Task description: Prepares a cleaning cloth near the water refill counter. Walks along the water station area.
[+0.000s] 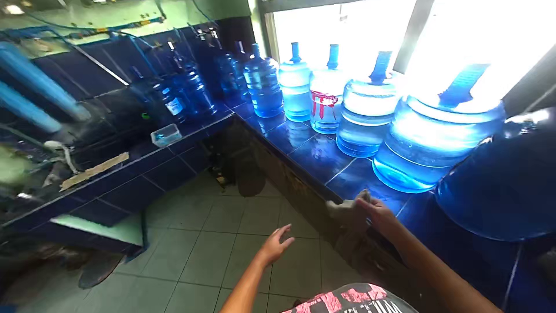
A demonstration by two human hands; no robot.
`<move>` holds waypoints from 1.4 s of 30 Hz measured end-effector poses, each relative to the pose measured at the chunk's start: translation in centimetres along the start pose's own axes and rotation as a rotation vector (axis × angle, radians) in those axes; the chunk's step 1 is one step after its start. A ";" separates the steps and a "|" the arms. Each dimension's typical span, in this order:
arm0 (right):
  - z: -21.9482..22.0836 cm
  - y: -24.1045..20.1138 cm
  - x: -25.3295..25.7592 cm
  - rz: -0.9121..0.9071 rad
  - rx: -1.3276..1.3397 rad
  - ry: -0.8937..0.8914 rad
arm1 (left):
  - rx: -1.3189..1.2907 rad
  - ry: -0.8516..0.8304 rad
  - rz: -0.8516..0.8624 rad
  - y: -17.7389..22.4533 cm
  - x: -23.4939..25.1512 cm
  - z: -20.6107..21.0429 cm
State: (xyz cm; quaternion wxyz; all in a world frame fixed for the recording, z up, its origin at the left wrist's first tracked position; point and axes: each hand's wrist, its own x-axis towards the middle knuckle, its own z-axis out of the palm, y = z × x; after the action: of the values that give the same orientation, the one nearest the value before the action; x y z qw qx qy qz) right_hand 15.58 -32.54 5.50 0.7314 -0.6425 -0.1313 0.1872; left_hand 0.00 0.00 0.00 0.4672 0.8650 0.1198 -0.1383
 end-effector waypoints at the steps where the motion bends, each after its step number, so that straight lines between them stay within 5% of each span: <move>1: 1.3 0.0 -0.6 0.015 -0.028 -0.055 | -0.026 -0.045 0.094 2.1 1.8 0.3; 3: 3.3 -0.1 -1.8 0.034 -0.039 -0.155 | -0.148 -0.156 0.220 5.2 4.3 2.1; 6: 4.0 -0.6 -2.7 0.011 0.043 -0.214 | -0.435 -0.288 0.181 8.6 5.1 4.6; 12: -0.6 -2.3 -1.2 0.096 -0.075 -0.027 | -0.572 -0.476 0.170 9.7 7.5 4.9; 18: -2.9 -2.5 2.8 0.311 -0.170 -0.150 | -0.576 -0.097 0.220 12.1 10.8 3.1; 25: -4.0 -1.7 8.9 0.289 -0.103 -0.079 | -0.222 -0.217 0.350 17.7 16.7 -1.2; 35: -3.7 -10.0 21.7 -0.198 -0.198 0.248 | 0.270 -0.060 0.826 25.5 28.9 -14.5; 39: -3.6 -6.9 22.6 -0.176 -0.301 0.187 | 0.359 -0.159 0.947 22.9 31.8 -15.9; 42: -3.0 -1.2 22.5 0.049 -0.342 0.160 | 0.459 -0.322 0.801 17.4 35.4 -15.8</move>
State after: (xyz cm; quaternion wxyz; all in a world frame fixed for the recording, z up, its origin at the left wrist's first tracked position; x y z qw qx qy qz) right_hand 37.16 -25.32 5.19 0.6149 -0.7733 -0.0867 0.1283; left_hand 40.90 6.78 9.33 0.2936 0.8913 -0.3299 -0.1024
